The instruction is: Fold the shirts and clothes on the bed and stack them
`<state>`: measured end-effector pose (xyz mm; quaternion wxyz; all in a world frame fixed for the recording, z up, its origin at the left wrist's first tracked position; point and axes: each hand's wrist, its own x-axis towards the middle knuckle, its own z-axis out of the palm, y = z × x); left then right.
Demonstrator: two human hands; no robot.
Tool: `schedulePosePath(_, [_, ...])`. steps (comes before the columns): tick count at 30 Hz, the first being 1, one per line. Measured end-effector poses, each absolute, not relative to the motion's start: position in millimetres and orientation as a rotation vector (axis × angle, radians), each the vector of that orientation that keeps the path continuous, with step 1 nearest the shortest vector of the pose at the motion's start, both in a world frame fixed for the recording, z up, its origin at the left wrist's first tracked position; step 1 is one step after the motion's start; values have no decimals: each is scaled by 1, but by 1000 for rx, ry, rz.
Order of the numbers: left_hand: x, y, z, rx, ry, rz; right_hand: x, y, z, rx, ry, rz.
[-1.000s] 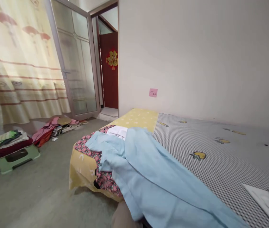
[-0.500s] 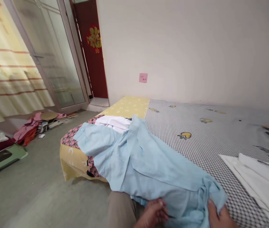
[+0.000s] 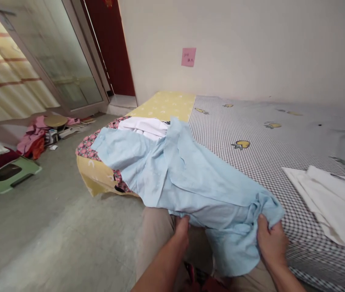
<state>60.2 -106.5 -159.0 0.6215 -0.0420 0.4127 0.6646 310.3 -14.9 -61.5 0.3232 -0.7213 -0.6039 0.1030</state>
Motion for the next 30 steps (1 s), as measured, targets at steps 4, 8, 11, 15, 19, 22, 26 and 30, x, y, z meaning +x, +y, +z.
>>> schedulePosePath(4, [58, -102, -137, -227, 1044, 1594, 313, -14, -64, -1874, -1565, 232])
schedulePosePath(8, [66, -104, -115, -237, 961, 1522, 314, -15, -66, -1877, -1567, 235])
schedulePosePath(11, [71, -108, -103, -211, 879, 1435, 313, -16, -64, -1895, -1573, 240])
schedulePosePath(15, [69, -111, -91, -183, 787, 1409, 310, -16, -62, -1889, -1547, 242])
schedulePosePath(19, [66, -111, -87, -160, 714, 1423, 311, -15, -62, -1854, -1558, 229])
schedulePosePath(22, [65, -113, -86, -128, 663, 1390, 312, -15, -63, -1860, -1550, 223])
schedulePosePath(26, [64, -116, -80, -48, 577, 1307, 311, -15, -64, -1826, -1550, 225])
schedulePosePath(30, [59, -125, -69, 60, 412, 1264, 309, -15, -63, -1849, -1527, 255])
